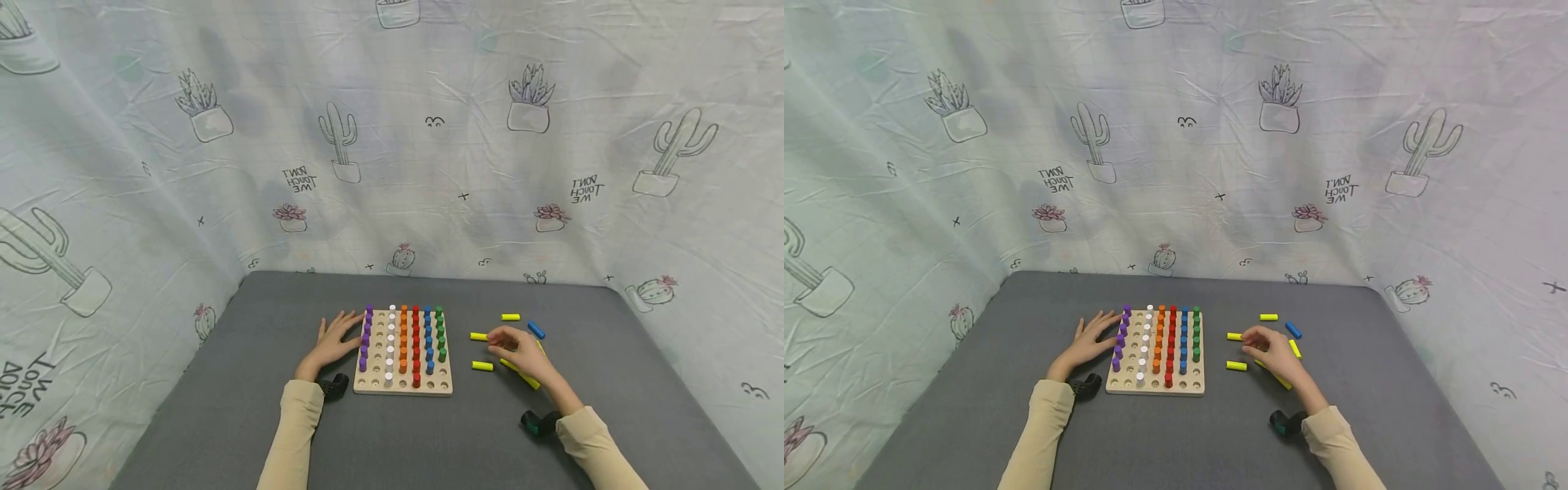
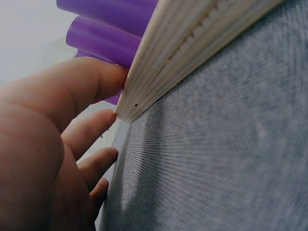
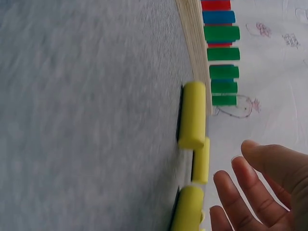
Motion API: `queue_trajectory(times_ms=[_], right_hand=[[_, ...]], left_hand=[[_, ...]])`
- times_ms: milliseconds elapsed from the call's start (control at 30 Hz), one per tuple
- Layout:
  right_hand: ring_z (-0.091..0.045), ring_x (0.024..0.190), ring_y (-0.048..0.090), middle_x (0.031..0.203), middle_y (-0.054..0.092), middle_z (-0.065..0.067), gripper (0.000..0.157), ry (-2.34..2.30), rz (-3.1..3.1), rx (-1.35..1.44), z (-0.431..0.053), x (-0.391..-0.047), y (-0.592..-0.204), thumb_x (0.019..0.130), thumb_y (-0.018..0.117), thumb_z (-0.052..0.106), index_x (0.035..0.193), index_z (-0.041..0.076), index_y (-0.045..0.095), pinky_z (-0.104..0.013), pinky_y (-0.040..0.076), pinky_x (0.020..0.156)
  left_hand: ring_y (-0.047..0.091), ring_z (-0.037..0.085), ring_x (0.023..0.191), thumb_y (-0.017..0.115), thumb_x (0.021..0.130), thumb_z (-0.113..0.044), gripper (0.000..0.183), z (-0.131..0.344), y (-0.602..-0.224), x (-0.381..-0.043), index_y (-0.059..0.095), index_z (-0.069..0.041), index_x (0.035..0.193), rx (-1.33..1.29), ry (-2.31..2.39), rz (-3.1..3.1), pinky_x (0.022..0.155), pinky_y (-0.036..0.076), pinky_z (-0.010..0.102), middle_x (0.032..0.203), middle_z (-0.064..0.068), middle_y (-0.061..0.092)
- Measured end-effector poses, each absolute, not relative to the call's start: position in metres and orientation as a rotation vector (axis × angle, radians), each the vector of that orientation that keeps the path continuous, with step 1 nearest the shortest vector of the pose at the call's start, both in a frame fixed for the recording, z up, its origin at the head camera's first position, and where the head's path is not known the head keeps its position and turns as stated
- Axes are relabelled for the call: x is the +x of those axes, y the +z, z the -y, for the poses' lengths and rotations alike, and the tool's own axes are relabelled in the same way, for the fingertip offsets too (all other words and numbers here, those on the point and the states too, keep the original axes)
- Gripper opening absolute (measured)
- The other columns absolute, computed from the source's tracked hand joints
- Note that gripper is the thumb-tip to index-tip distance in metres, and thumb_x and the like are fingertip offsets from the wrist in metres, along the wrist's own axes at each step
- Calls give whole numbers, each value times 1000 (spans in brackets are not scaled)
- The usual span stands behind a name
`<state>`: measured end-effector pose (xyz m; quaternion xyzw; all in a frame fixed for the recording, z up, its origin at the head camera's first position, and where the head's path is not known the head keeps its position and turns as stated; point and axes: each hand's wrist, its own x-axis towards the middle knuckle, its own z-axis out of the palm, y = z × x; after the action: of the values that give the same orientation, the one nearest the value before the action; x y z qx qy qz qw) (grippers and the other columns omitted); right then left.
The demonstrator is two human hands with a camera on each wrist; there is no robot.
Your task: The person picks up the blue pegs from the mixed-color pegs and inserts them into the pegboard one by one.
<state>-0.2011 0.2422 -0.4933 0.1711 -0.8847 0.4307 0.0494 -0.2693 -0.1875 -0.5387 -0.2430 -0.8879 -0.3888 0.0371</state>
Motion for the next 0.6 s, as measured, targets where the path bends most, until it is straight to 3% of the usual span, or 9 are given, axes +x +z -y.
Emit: queue_trajectory(times_ms=[233, 600], right_hand=[[-7, 80, 62, 95, 67, -3, 21, 1297, 2734, 448, -256, -201, -496, 86, 67, 17, 104, 7, 65, -23, 53, 64], [-10, 79, 62, 93, 67, -4, 21, 1157, 2773, 366, -274, -201, -489, 85, 67, 13, 105, 7, 64, -23, 51, 64]], left_hand=[[14, 39, 140, 56, 88, -47, 63, 186, -533, -270, 42, -15, 141, -682, -1139, 2837, 108, -13, 60, 148, 18, 30], [10, 34, 142, 57, 89, -40, 61, 186, -527, -268, 39, -18, 143, -654, -1086, 2932, 109, -12, 58, 151, 14, 26]])
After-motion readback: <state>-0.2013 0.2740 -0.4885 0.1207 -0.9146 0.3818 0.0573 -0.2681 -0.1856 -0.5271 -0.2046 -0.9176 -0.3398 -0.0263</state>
